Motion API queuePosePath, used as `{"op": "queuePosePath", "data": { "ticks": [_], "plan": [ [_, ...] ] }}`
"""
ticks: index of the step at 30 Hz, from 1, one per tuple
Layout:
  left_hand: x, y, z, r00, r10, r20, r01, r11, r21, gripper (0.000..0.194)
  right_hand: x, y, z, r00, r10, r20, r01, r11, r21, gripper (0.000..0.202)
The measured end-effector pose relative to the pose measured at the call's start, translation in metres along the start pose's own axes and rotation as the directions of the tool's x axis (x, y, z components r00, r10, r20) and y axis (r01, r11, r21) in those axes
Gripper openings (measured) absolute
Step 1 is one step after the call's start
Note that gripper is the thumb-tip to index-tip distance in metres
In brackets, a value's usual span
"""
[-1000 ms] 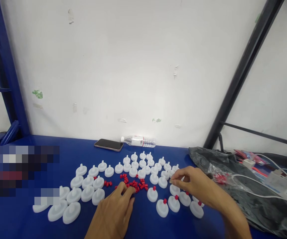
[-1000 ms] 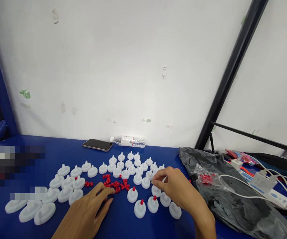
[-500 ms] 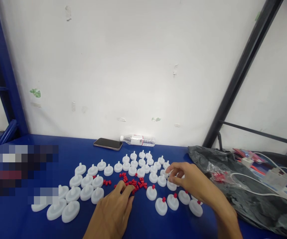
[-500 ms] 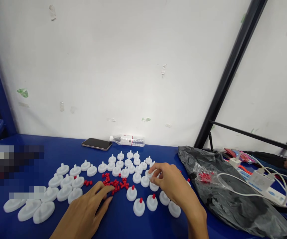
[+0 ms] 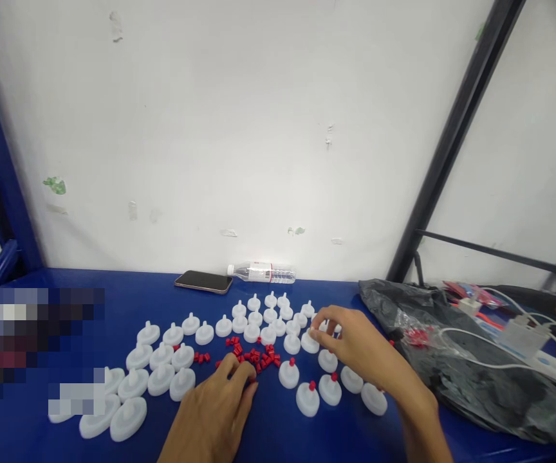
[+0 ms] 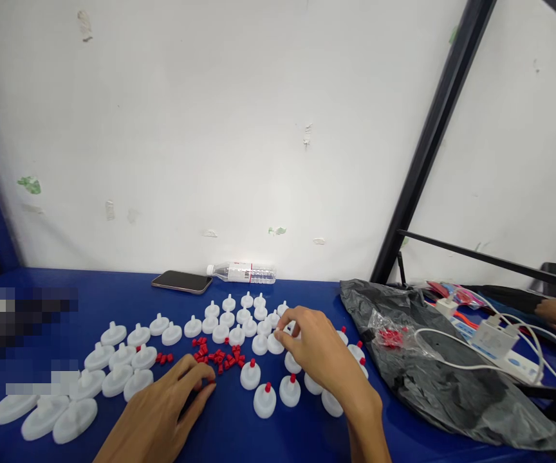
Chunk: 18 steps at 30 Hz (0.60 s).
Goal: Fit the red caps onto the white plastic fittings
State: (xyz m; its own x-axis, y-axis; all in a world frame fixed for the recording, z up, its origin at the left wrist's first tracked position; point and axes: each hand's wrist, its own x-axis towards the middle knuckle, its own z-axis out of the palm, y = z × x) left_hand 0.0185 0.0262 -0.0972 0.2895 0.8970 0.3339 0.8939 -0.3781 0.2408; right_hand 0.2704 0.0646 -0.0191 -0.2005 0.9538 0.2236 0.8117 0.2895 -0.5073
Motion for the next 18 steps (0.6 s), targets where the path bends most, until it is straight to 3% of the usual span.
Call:
{"op": "queuePosePath", "data": {
  "ticks": [5,10,15,18],
  "plan": [
    [-0.004,-0.002,0.002,0.988,0.061,-0.143,-0.073,0.994,-0.080,0.025,-0.008,-0.017,-0.003,0.997,-0.069,-0.025,0.072,0.988,0.136,0.018],
    [-0.008,-0.005,0.004,0.946,0.123,-0.301,-0.167,0.978,-0.122,0.020,-0.015,-0.039,0.001,0.978,-0.174,0.112,0.153,0.972,0.176,0.017],
    [-0.011,-0.010,0.000,0.894,0.231,-0.384,-0.269,0.962,-0.049,0.026,-0.016,-0.054,0.009,0.942,-0.305,0.139,0.275,0.941,0.199,0.015],
    [-0.011,-0.011,-0.003,0.852,0.306,-0.425,-0.322,0.946,0.034,0.029,-0.016,-0.055,0.014,0.940,-0.301,0.158,0.272,0.945,0.182,0.012]
  ]
}}
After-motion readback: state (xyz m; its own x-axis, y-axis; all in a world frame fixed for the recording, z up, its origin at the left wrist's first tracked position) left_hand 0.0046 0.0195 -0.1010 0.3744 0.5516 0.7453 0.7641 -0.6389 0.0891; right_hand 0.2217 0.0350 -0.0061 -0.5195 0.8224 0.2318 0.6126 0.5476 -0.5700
